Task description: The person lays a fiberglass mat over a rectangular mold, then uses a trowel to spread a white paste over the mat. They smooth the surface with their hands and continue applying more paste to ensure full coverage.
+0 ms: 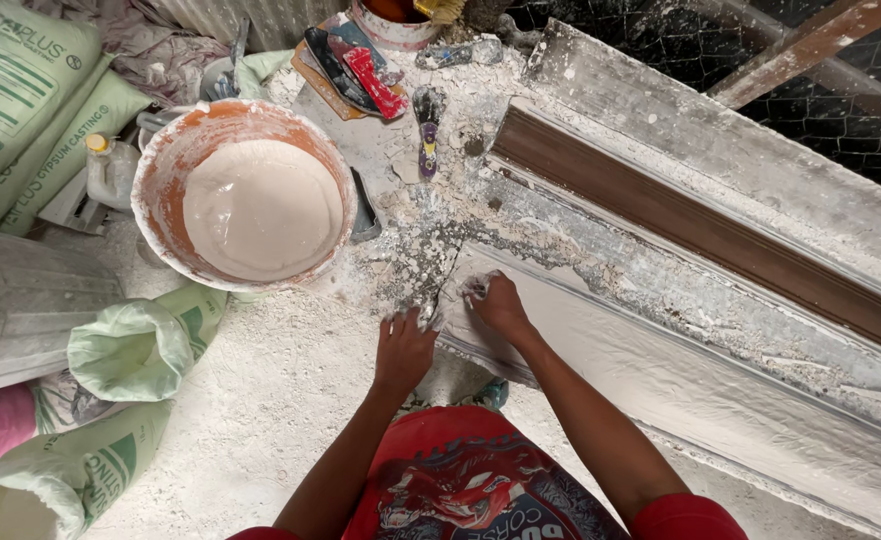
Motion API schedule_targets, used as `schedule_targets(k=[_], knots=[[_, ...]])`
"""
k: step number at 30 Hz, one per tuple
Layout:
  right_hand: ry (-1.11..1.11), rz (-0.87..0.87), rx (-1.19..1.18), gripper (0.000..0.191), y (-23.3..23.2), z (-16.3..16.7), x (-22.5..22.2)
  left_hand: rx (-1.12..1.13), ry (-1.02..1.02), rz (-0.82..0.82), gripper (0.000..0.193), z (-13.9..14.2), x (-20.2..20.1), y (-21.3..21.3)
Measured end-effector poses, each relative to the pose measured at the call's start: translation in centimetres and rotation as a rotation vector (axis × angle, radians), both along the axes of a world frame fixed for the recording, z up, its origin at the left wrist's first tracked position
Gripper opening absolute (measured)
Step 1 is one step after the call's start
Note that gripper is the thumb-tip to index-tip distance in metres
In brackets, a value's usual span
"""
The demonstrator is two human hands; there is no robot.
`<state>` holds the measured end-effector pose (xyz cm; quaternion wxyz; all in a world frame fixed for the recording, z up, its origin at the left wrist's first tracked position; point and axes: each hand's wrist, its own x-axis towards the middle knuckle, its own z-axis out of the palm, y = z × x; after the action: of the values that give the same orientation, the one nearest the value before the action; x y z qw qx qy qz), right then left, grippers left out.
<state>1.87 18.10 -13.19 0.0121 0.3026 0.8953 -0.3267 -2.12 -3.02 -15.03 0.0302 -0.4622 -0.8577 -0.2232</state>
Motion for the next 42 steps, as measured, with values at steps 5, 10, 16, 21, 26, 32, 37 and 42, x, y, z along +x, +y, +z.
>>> schedule_targets(k=[5, 10, 16, 21, 26, 32, 37, 42], knots=[[-0.124, -0.090, -0.056, 0.032, 0.1, 0.5, 0.7, 0.020, 0.029, -0.042, 0.032, 0.3, -0.2, -0.4], [-0.196, -0.193, -0.061, 0.041, 0.1, 1.3, 0.3, 0.046, 0.073, -0.192, 0.031, 0.7, 0.7, 2.5], [-0.137, -0.209, -0.037, 0.043, 0.1, 1.5, 1.3, -0.173, -0.038, -0.103, 0.046, 0.7, 0.1, 4.9], [-0.203, -0.134, -0.059, 0.026, 1.8, 1.1, 6.0, -0.229, -0.180, -0.125, 0.043, 0.7, -0.2, 4.8], [-0.384, -0.014, -0.018, 0.017, 5.4, 2.1, 13.2, -0.263, -0.284, -0.120, 0.043, 0.6, -0.6, 4.8], [-0.398, 0.216, 0.263, 0.024, 7.8, 5.3, 16.1, -0.147, -0.191, -0.207, 0.052, 0.6, 3.8, 8.6], [-0.230, 0.267, 0.156, 0.029, 5.8, 4.3, 8.4, -0.156, -0.227, -0.268, 0.052, 1.2, 6.1, 9.5], [-0.008, 0.337, 0.256, 0.025, 3.3, 3.0, 0.4, -0.288, -0.240, -0.107, 0.048, 0.3, 1.0, 6.9]])
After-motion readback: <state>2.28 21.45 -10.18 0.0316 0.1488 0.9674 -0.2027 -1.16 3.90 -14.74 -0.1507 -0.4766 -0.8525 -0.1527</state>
